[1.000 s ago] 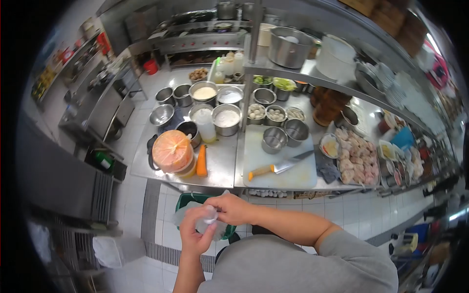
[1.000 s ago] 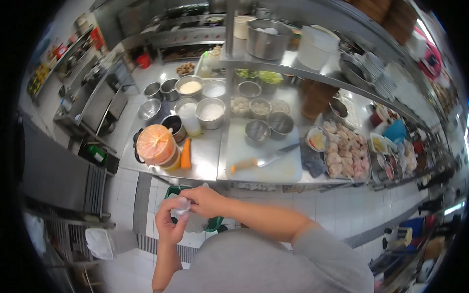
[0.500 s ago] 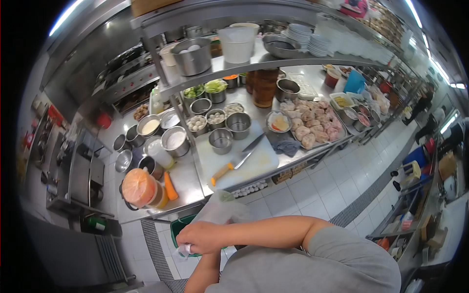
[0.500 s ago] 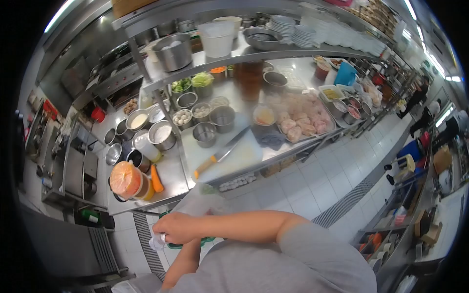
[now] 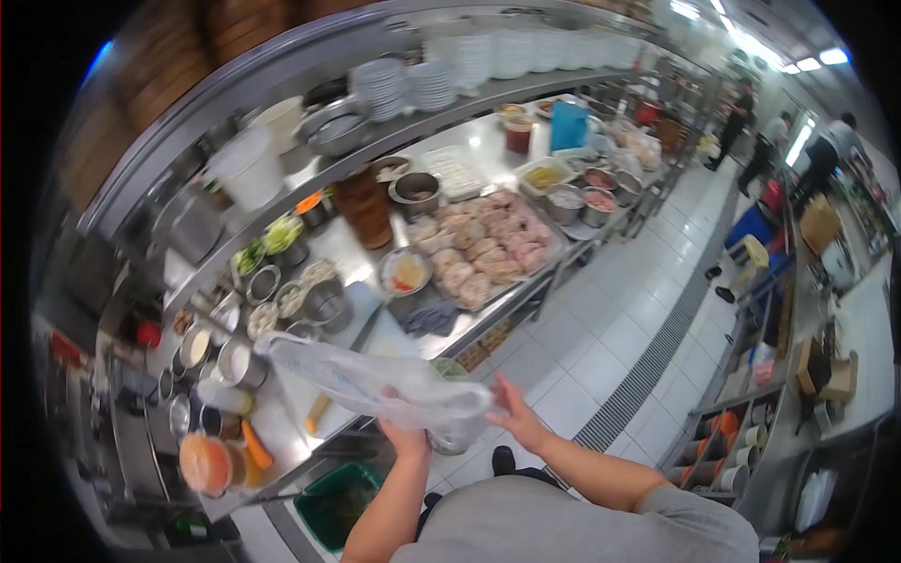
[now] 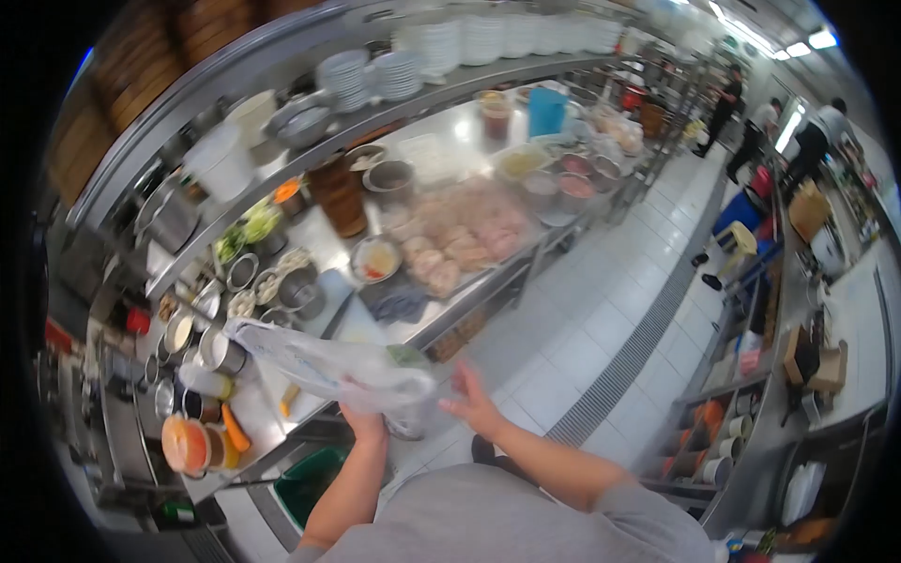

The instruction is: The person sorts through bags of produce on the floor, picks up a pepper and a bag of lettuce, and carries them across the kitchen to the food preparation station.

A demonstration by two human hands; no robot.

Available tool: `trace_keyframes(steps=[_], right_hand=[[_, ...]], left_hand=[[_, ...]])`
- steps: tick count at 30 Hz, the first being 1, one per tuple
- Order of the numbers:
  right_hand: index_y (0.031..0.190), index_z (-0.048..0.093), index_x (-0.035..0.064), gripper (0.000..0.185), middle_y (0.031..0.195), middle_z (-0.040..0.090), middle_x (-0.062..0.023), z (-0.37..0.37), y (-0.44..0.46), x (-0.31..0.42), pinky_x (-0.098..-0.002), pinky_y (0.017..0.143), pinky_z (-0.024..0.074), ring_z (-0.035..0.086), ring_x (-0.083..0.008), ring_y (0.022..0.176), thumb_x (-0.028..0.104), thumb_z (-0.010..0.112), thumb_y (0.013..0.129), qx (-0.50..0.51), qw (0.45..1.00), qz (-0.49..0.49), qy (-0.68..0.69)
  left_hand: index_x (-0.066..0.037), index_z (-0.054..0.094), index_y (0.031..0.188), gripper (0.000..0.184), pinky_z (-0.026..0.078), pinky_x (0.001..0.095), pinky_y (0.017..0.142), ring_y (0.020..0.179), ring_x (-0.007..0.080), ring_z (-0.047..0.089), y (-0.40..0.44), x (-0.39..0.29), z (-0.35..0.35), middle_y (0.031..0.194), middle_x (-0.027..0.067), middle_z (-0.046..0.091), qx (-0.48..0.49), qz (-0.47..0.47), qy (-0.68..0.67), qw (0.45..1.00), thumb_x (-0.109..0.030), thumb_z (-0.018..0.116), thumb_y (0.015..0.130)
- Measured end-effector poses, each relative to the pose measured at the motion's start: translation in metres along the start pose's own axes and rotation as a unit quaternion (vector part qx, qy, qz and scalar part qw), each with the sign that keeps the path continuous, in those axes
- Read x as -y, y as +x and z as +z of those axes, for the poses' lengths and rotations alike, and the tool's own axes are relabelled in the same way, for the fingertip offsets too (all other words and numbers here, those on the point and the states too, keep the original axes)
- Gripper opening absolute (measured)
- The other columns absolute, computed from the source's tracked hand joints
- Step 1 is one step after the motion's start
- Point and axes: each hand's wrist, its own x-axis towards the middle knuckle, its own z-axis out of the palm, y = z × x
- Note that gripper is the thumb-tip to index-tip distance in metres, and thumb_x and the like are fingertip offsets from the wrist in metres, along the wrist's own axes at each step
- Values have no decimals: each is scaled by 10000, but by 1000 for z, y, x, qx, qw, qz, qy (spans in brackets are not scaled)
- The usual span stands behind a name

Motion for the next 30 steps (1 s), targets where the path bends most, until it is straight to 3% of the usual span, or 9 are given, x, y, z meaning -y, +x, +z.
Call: trace_keyframes(steps=[4, 8, 12, 14, 18, 19, 24, 26, 30], right_hand=[[1560, 316, 99, 736, 1533, 424, -169, -43, -19, 5, -532, 1051, 489, 460, -313, 1397, 267, 708, 960, 1, 934, 217, 283], [1494, 431, 109, 638, 1409, 573, -128, -90, -7, 14, -549, 958, 555, 592, -310, 1268, 304, 699, 948, -24, 907, 179, 381], [1378, 540, 81, 490, 1228, 664, -97, -143, 25, 7, -483, 808, 618, 676, -255, 1107, 247, 689, 941, -157, 930, 169, 287], [1354, 559, 77, 452, 1205, 667, -87, -166, 41, 6, -437, 791, 625, 685, -226, 1074, 200, 683, 936, -176, 932, 166, 268], [1306, 624, 70, 390, 1225, 681, -100, -196, 68, 31, -427, 894, 560, 681, -265, 1064, 206, 648, 941, -149, 971, 182, 38], [1306, 624, 70, 390, 1225, 681, -100, -204, 76, 35, -427, 894, 560, 681, -265, 1064, 206, 648, 941, -115, 974, 194, 30], [1242, 673, 85, 351, 1174, 709, -115, -278, 82, 51, -397, 912, 542, 692, -274, 1046, 207, 655, 913, -71, 934, 116, -330], [1230, 683, 88, 344, 1164, 715, -117, -304, 63, 64, -391, 915, 538, 694, -276, 1043, 207, 657, 908, -124, 905, 108, -393], [1073, 709, 93, 291, 1067, 727, -162, -333, 35, 114, -430, 823, 566, 703, -345, 975, 245, 705, 825, -181, 783, 219, -553]], left_hand=[[11, 614, 1159, 225, 521, 357, 894, 1045, 223, 635, -21, 31, 105, 1139, 123, 647, 7, -107, -88, 990, -92, 607, 958], [16, 616, 1260, 326, 518, 383, 928, 1129, 248, 632, -36, 76, 160, 1244, 163, 651, 85, -164, -61, 981, -113, 614, 961], [-5, 656, 1186, 264, 526, 406, 912, 1077, 278, 652, -12, 97, 175, 1180, 160, 671, 281, 59, 212, 934, -136, 621, 959], [-25, 682, 1113, 218, 527, 424, 895, 1023, 327, 656, 4, 98, 186, 1117, 167, 677, 439, 241, 304, 810, -138, 657, 929], [-9, 674, 1098, 352, 507, 469, 910, 1005, 321, 642, 31, 96, 269, 1026, 173, 677, 581, 333, 286, 685, -246, 758, 851], [-15, 688, 1020, 408, 501, 521, 871, 962, 356, 636, 33, 95, 293, 985, 194, 667, 541, 358, 218, 729, -344, 791, 801], [15, 717, 970, 559, 518, 514, 844, 893, 429, 662, 44, 113, 396, 896, 268, 683, 677, 186, 441, 559, -510, 754, 782], [35, 717, 1049, 681, 538, 475, 834, 908, 407, 691, 34, 111, 446, 918, 277, 711, 769, 75, 473, 424, -598, 719, 797], [15, 728, 1086, 715, 545, 431, 847, 951, 364, 705, 7, 171, 517, 1006, 263, 728, 844, 124, 382, 355, -642, 712, 804]])
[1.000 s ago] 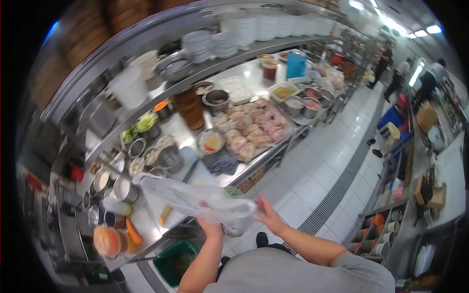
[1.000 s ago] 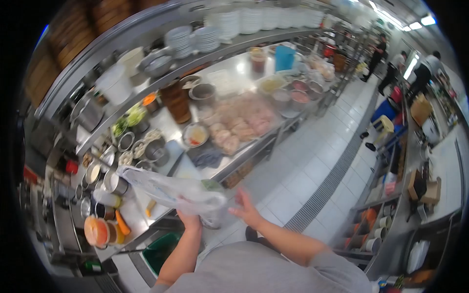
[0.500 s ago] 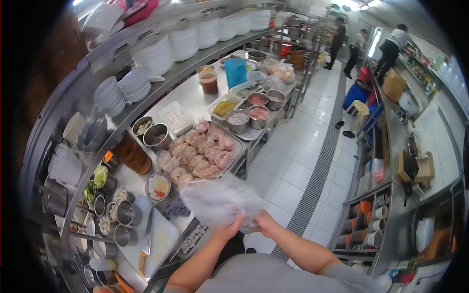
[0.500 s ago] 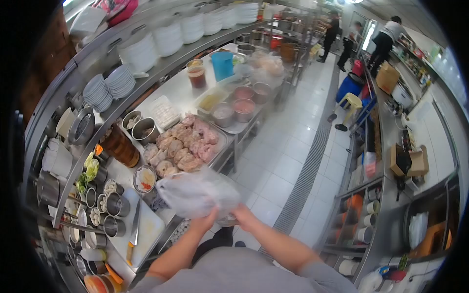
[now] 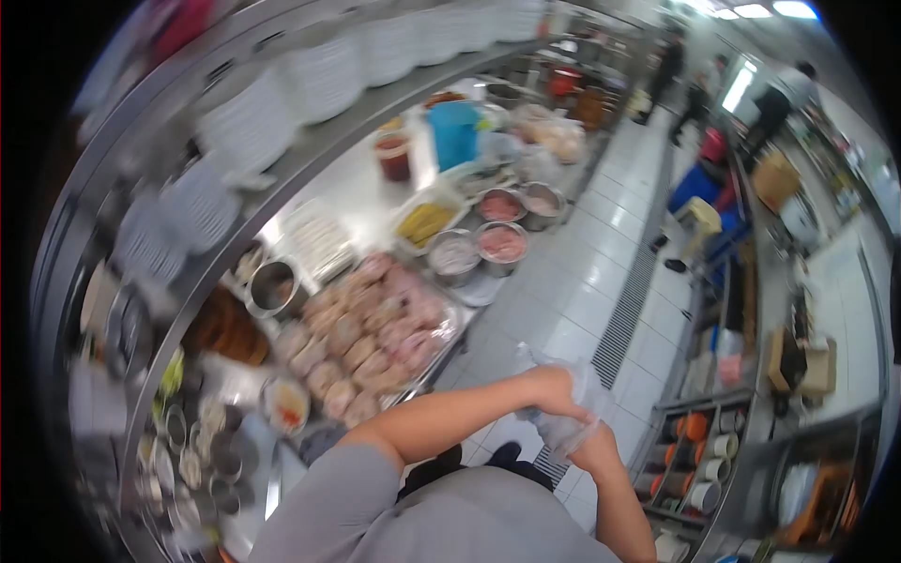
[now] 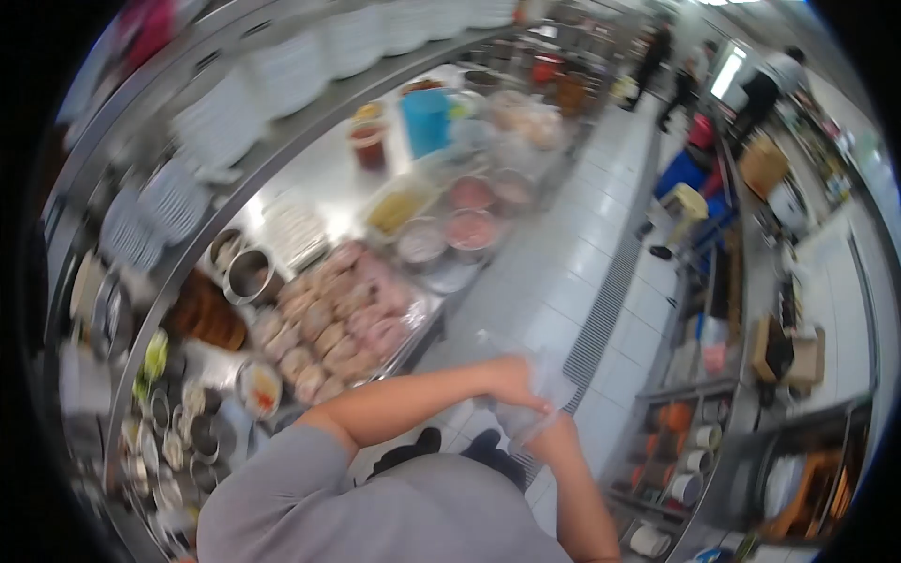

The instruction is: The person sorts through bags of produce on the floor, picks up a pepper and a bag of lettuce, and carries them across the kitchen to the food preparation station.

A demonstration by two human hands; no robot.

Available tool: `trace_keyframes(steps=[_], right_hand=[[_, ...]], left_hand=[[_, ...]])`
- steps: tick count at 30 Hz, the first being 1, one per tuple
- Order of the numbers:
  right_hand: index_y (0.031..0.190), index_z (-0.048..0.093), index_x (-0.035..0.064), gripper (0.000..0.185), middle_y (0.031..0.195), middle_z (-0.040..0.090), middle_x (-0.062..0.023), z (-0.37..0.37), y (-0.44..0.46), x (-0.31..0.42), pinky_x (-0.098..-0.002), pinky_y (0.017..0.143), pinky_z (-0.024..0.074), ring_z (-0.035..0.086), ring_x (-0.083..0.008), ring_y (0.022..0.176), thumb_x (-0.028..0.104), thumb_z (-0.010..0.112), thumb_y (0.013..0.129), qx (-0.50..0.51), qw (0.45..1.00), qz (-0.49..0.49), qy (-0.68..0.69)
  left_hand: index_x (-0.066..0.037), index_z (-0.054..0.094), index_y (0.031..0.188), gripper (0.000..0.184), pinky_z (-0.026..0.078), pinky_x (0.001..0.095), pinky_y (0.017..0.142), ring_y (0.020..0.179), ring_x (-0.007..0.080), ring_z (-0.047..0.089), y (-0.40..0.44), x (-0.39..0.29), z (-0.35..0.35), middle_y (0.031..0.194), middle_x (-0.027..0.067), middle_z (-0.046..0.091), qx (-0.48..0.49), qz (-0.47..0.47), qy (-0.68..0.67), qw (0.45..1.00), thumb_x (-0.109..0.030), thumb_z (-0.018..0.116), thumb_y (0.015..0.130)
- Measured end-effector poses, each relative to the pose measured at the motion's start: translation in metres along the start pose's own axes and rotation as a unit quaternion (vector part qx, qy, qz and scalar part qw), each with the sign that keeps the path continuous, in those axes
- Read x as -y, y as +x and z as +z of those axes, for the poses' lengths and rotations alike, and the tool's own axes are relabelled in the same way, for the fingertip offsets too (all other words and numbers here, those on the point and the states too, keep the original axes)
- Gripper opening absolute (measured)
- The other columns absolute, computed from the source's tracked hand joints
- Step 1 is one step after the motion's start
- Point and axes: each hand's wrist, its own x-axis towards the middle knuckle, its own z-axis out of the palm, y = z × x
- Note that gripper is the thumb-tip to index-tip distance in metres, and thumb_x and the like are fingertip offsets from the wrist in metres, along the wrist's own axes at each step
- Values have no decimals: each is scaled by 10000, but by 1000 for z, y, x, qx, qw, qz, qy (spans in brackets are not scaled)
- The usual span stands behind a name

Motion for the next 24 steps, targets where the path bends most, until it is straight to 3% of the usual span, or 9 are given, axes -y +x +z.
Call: trace_keyframes(steps=[2, 5, 7, 9, 13, 16, 18, 20, 24], right_hand=[[1074, 708, 121, 272, 1121, 723, -119, -16, 1, -16, -427, 856, 561, 700, -339, 992, 234, 705, 827, 55, 992, 90, -75], [1070, 690, 128, 315, 1102, 717, -113, -27, 0, -53, -443, 846, 566, 697, -337, 994, 251, 741, 784, -85, 992, 79, -43], [1102, 673, 134, 377, 1083, 712, -116, -50, 17, -73, -443, 860, 562, 691, -339, 1002, 228, 757, 747, -129, 988, 80, 22], [1122, 669, 136, 414, 1101, 707, -117, -61, 41, -103, -444, 902, 546, 677, -340, 1036, 220, 766, 728, -135, 990, 45, 12], [1219, 655, 123, 543, 1222, 651, -146, -91, 93, -140, -453, 1039, 474, 582, -374, 1202, 213, 779, 699, -148, 987, -59, 29], [1375, 586, 113, 709, 1428, 525, -174, -118, 137, -163, -461, 1117, 415, 462, -402, 1352, 249, 794, 711, -145, 974, -135, 112], [1429, 540, 109, 774, 1489, 456, -198, -140, 167, -173, -459, 1136, 397, 413, -412, 1398, 298, 813, 729, -159, 962, -141, 172], [1482, 494, 106, 845, 1551, 386, -221, -162, 202, -184, -458, 1154, 379, 365, -422, 1444, 348, 832, 747, -170, 947, -149, 228], [1495, 458, 66, 974, 1558, 350, -271, -177, 284, -213, -465, 1127, 410, 318, -427, 1483, 505, 880, 735, -186, 940, -146, 247]], left_hand=[[-9, 722, 1160, 694, 541, 429, 864, 970, 330, 700, 46, 13, -6, 1068, 222, 734, 56, -2, -115, 992, -628, 691, 845], [-31, 681, 1269, 648, 529, 411, 910, 1038, 277, 680, 127, 45, 1, 1193, 186, 708, 235, -70, -169, 954, -567, 668, 904], [-41, 616, 1381, 664, 514, 404, 971, 1102, 273, 664, 143, 42, -14, 1304, 145, 670, 229, -42, -234, 944, -559, 594, 967], [-26, 572, 1414, 653, 521, 392, 965, 1125, 256, 655, 164, 51, -14, 1356, 129, 639, 256, -115, -373, 884, -530, 572, 997], [-10, 605, 1362, 624, 532, 367, 940, 1098, 227, 667, 195, 74, -45, 1289, 111, 673, 257, -185, -441, 840, -516, 594, 997], [1, 640, 1300, 477, 533, 345, 927, 1070, 203, 665, 203, 102, -74, 1220, 92, 687, 131, -259, -425, 858, -379, 627, 1013], [7, 639, 1296, 448, 533, 348, 926, 1065, 200, 665, 215, 149, -69, 1203, 91, 690, 100, -248, -425, 865, -340, 632, 1013], [39, 689, 1212, 456, 532, 337, 852, 977, 171, 664, 229, 156, -92, 1118, 85, 711, -67, -144, -432, 888, -362, 654, 996], [33, 689, 1208, 443, 527, 344, 875, 989, 193, 666, 295, 176, -139, 1110, 90, 721, -121, -135, -404, 897, -353, 653, 992]])
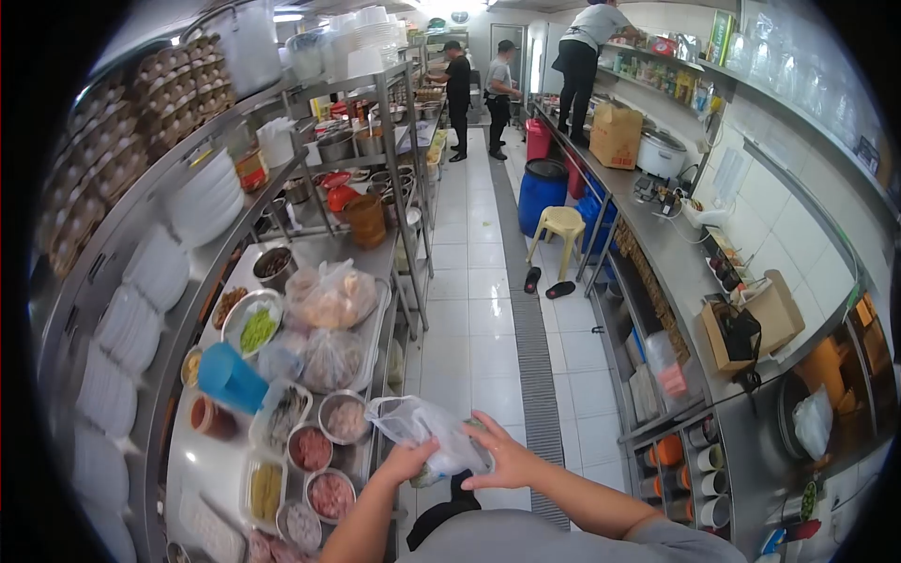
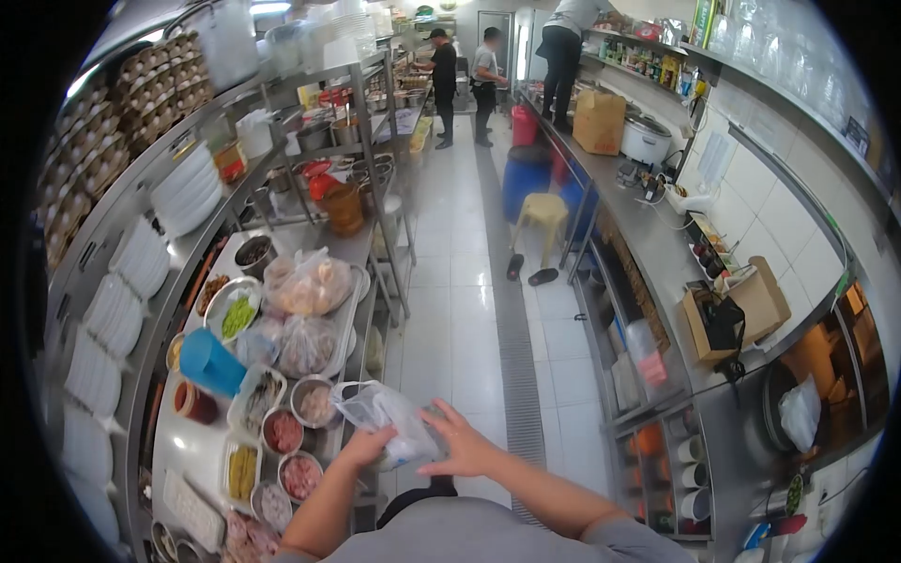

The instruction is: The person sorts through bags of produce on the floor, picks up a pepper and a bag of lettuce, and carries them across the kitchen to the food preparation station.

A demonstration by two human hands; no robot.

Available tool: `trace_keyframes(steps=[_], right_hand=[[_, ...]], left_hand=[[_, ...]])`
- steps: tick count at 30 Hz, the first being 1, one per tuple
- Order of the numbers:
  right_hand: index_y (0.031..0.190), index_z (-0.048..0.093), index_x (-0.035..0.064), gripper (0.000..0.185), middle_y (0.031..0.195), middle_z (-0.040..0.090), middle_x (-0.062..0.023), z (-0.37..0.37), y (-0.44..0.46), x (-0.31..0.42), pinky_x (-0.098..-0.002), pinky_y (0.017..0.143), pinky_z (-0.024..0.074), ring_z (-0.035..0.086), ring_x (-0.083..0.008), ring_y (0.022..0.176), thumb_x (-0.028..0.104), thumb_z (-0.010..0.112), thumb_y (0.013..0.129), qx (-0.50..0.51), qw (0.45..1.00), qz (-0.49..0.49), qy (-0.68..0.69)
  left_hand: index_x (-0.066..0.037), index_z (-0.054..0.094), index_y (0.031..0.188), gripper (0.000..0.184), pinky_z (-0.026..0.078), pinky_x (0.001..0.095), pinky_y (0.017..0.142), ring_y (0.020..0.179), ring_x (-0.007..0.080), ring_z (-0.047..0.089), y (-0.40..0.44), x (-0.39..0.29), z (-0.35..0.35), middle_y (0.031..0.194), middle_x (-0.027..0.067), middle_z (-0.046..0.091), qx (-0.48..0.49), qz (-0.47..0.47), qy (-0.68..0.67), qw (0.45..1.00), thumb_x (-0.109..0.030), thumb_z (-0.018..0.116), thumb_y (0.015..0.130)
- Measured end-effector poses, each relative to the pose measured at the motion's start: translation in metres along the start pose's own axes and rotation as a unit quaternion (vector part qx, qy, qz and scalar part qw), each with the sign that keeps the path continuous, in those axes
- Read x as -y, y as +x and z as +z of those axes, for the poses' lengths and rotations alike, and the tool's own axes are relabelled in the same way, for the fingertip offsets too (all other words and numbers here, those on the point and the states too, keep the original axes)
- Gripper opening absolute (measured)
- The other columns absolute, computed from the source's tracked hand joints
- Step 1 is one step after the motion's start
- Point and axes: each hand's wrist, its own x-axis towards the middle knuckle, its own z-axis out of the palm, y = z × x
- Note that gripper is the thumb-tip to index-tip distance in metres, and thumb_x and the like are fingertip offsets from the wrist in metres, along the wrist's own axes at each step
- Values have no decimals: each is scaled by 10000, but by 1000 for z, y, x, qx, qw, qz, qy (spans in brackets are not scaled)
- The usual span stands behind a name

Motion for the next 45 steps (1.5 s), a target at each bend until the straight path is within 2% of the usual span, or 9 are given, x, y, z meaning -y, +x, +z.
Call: trace_keyframes(steps=[6, 8, 14, 19, 25, 28, 34, 40, 45], right_hand=[[1390, 539, 15, 949, 1439, 508, -272, -78, 85, -63, -439, 1068, 473, 561, -382, 1288, 487, 920, 661, -142, 967, 201, 71], [1341, 577, 15, 856, 1254, 650, -148, -107, 85, -106, -361, 991, 519, 650, -224, 1122, 340, 964, 651, -115, 954, 267, 80], [1332, 584, 18, 770, 1217, 667, -103, -173, 78, -177, -367, 981, 517, 631, -207, 1134, 285, 941, 704, -224, 894, 300, 246], [1259, 622, 27, 637, 1193, 673, -86, -212, 125, -260, -361, 968, 515, 630, -185, 1111, 254, 915, 741, -280, 875, 325, 225], [1117, 641, 10, 609, 1242, 611, -197, -272, 274, -309, -429, 1001, 484, 585, -358, 1174, 376, 905, 708, -236, 969, 77, 18], [1156, 622, 25, 650, 1235, 615, -199, -294, 353, -349, -425, 992, 489, 596, -362, 1163, 393, 902, 699, -140, 985, 77, 71], [1318, 552, 53, 749, 1296, 614, -180, -345, 480, -418, -397, 992, 504, 620, -318, 1184, 317, 877, 698, 36, 972, 214, 95], [1296, 620, 57, 722, 1188, 700, -146, -436, 539, -481, -387, 948, 533, 680, -272, 1089, 229, 873, 642, 44, 948, 228, 218], [1308, 642, 63, 667, 1156, 730, -122, -485, 528, -555, -358, 902, 555, 703, -228, 1038, 214, 875, 702, -145, 930, 297, 163]], left_hand=[[-31, 696, 1191, 486, 517, 423, 945, 1071, 360, 682, 129, -107, 31, 1128, 207, 719, 56, 251, 264, 930, -465, 611, 990], [-40, 700, 1179, 489, 517, 438, 952, 1073, 388, 672, 174, -139, 47, 1140, 210, 714, 131, 244, 331, 902, -480, 599, 990], [-65, 700, 1177, 553, 520, 449, 961, 1083, 436, 654, 302, -204, 110, 1180, 246, 691, 294, 263, 469, 790, -562, 565, 978], [-54, 574, 1403, 650, 531, 425, 947, 1148, 308, 658, 440, -175, 126, 1223, 205, 687, 173, 91, 165, 967, -549, 573, 982], [-91, 641, 1348, 512, 538, 403, 930, 1153, 208, 641, 519, -202, 41, 1257, 110, 676, 207, -202, -40, 956, -457, 594, 992], [-71, 687, 1250, 393, 546, 377, 895, 1085, 202, 661, 562, -196, -3, 1195, 84, 700, 122, -17, -35, 992, -345, 661, 969], [-28, 684, 1183, 381, 554, 357, 831, 928, 185, 688, 658, -272, -34, 1046, 70, 734, 59, 78, 97, 990, -216, 783, 866], [-32, 630, 1280, 553, 545, 359, 892, 1051, 226, 682, 818, -362, -12, 1133, 138, 705, 223, 198, 283, 911, -305, 832, 844], [-86, 445, 1481, 723, 532, 392, 960, 1172, 271, 627, 955, -416, 25, 1307, 184, 616, 298, 189, 138, 925, -310, 793, 888]])
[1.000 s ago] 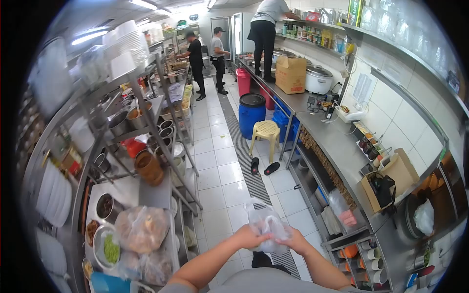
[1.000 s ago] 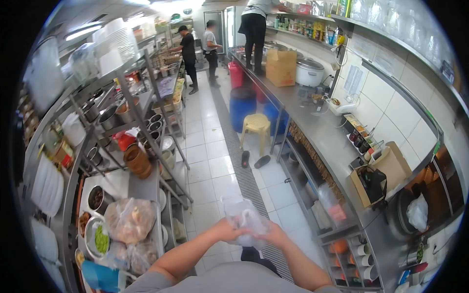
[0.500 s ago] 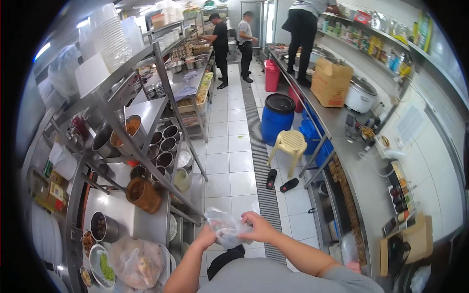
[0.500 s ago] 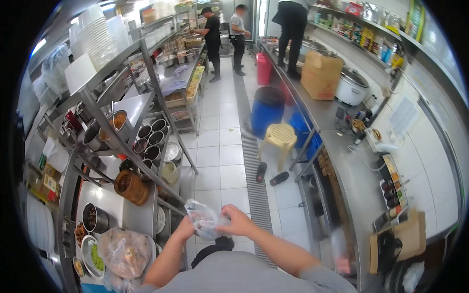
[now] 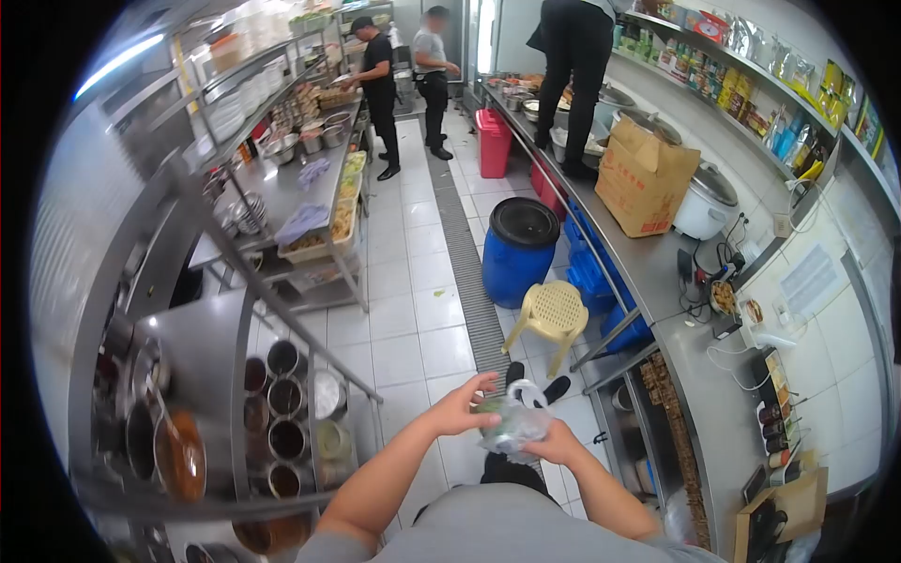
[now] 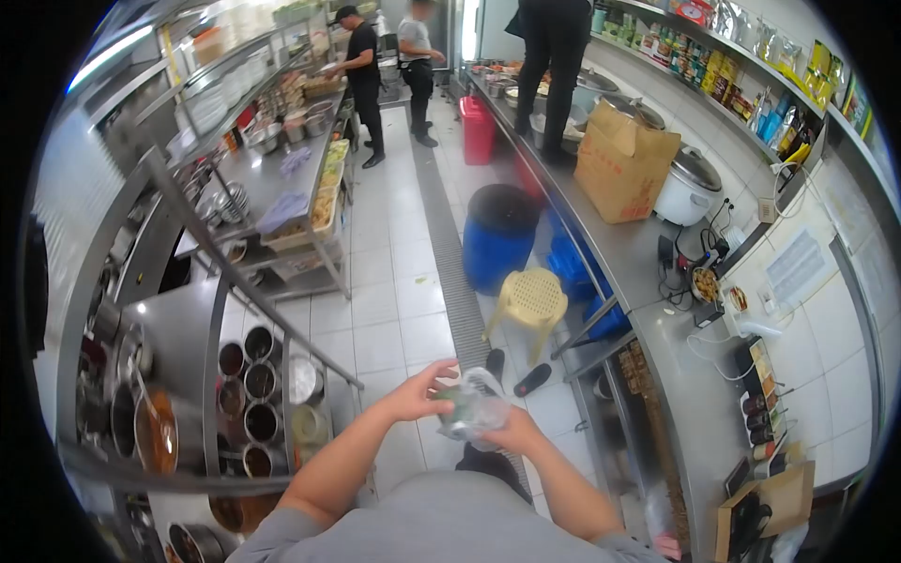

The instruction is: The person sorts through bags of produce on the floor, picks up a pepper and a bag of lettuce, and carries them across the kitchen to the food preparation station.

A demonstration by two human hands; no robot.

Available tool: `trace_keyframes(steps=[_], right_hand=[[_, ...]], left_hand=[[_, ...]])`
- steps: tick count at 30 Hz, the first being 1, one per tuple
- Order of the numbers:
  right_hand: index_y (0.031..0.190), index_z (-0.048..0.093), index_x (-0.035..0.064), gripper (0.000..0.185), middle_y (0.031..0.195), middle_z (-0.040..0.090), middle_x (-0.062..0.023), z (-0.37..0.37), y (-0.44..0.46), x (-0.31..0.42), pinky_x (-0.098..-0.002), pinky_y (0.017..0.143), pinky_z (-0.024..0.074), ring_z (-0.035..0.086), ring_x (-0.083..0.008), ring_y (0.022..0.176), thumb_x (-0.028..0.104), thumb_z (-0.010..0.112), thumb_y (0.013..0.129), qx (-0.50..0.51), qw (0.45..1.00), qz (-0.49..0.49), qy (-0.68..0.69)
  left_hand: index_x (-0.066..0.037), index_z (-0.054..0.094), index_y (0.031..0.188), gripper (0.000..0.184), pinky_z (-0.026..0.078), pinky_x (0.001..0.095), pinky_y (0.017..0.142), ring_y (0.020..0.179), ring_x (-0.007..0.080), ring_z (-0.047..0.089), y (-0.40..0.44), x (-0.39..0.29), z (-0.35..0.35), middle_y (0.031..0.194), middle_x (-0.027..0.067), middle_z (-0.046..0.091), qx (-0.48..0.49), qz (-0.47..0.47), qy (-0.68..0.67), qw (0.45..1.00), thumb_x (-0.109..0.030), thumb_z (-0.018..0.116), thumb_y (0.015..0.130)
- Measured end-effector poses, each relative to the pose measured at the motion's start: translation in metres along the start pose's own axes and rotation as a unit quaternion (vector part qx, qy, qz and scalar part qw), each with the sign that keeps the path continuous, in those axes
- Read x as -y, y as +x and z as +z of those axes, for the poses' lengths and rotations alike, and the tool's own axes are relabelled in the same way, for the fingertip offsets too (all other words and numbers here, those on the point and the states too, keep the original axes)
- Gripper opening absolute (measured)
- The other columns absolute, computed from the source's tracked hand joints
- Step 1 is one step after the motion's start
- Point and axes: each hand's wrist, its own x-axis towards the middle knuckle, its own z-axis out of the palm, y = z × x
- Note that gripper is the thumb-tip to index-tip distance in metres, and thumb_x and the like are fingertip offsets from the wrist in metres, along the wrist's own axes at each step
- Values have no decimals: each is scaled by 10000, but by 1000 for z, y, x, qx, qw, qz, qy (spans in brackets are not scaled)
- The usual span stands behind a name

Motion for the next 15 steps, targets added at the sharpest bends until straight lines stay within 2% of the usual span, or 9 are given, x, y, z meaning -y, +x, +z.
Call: trace_keyframes(steps=[1, 3, 6, 8, 10, 11, 12, 13, 15], right_hand=[[1294, 653, 57, 634, 1151, 734, -123, -10, 11, -24, -357, 897, 557, 706, -229, 1034, 225, 874, 724, -55, 998, 8, 6], [1281, 664, 51, 603, 1146, 738, -124, -25, 35, -52, -356, 891, 558, 710, -229, 1030, 235, 873, 745, -112, 993, 20, 13], [1258, 682, 43, 590, 1144, 743, -127, -60, 81, -69, -360, 911, 550, 711, -238, 1045, 292, 875, 759, -136, 979, 113, 106], [1245, 688, 13, 582, 1152, 741, -132, -76, 123, -78, -381, 941, 542, 698, -240, 1089, 238, 878, 742, -154, 967, 184, 81], [1249, 686, 8, 592, 1157, 740, -139, -98, 182, -86, -383, 938, 544, 700, -251, 1091, 247, 880, 743, -145, 977, 155, 28], [1254, 685, 3, 603, 1162, 739, -147, -105, 210, -91, -386, 936, 546, 703, -261, 1094, 256, 882, 744, -138, 980, 137, -25], [1253, 683, 2, 594, 1160, 739, -149, -116, 245, -92, -379, 928, 546, 707, -268, 1081, 265, 875, 755, -94, 984, 153, -9], [1253, 683, 2, 594, 1160, 739, -149, -127, 274, -71, -379, 928, 546, 707, -268, 1081, 265, 875, 755, -86, 984, 153, -13], [1241, 689, 8, 575, 1156, 740, -154, -142, 338, -6, -374, 920, 548, 709, -260, 1070, 278, 868, 767, -50, 984, 154, 70]], left_hand=[[-100, 378, 1533, 781, 528, 403, 982, 1219, 295, 608, 28, 14, -14, 1359, 212, 587, 13, -33, -91, 995, -350, 772, 907], [-108, 410, 1529, 716, 521, 417, 1004, 1256, 328, 597, 68, 59, -50, 1369, 250, 586, -2, -32, -85, 996, -380, 723, 945], [-47, 478, 1483, 722, 494, 438, 1046, 1332, 354, 554, 86, 151, -107, 1443, 260, 549, -122, -233, 112, 958, -480, 681, 943], [-1, 540, 1425, 760, 434, 471, 1115, 1346, 386, 531, 46, 226, -133, 1459, 243, 543, -138, -310, 312, 887, -573, 629, 932], [4, 611, 1348, 708, 443, 462, 1104, 1317, 388, 558, -4, 285, -150, 1411, 252, 581, -115, -430, 297, 845, -548, 645, 906], [-21, 674, 1240, 638, 512, 481, 988, 1168, 419, 638, -36, 312, -157, 1258, 244, 674, -108, -456, 251, 847, -557, 678, 892], [21, 685, 1224, 658, 505, 483, 998, 1178, 429, 640, -56, 306, -157, 1190, 263, 694, -120, -536, 159, 821, -541, 668, 882], [23, 701, 1181, 635, 508, 487, 987, 1168, 436, 639, -88, 349, -156, 1196, 269, 685, -35, -540, 206, 815, -542, 660, 894], [7, 701, 1179, 598, 509, 494, 995, 1166, 443, 635, -141, 386, -121, 1226, 248, 680, 4, -511, 308, 803, -530, 640, 922]])
